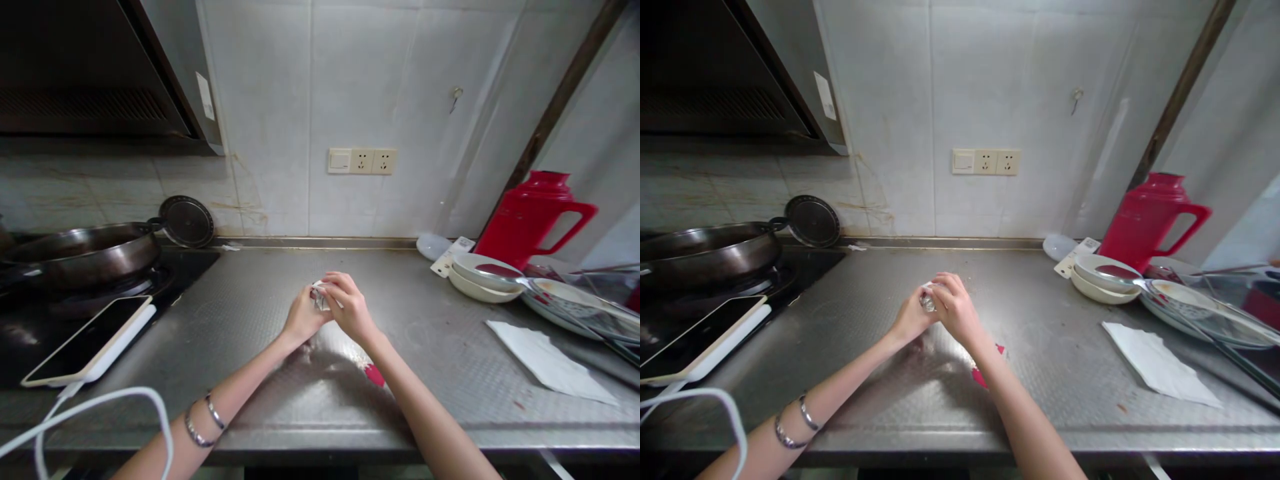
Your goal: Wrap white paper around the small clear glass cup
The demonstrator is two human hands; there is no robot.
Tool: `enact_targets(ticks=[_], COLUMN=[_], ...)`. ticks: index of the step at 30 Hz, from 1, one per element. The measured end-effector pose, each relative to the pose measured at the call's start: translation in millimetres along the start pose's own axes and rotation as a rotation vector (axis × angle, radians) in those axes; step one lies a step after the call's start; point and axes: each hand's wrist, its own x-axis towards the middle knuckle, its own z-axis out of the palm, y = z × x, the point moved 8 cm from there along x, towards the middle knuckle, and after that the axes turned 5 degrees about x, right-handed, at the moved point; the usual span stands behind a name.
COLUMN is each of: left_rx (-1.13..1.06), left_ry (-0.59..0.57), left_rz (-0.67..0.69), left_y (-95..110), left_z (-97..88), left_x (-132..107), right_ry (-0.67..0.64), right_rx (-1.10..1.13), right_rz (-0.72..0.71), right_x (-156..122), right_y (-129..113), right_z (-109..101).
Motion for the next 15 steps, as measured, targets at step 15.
enact_targets(ticks=[15], left_rx=[-0.13], left_ry=[-0.059], left_rz=[0.016], left_y=[-4], left_z=[-3.2], left_x=[3], right_ry=[-0.177], right_rx=[0.239], right_rz=[0.001], right_x=[3], right_y=[-16], right_z=[2])
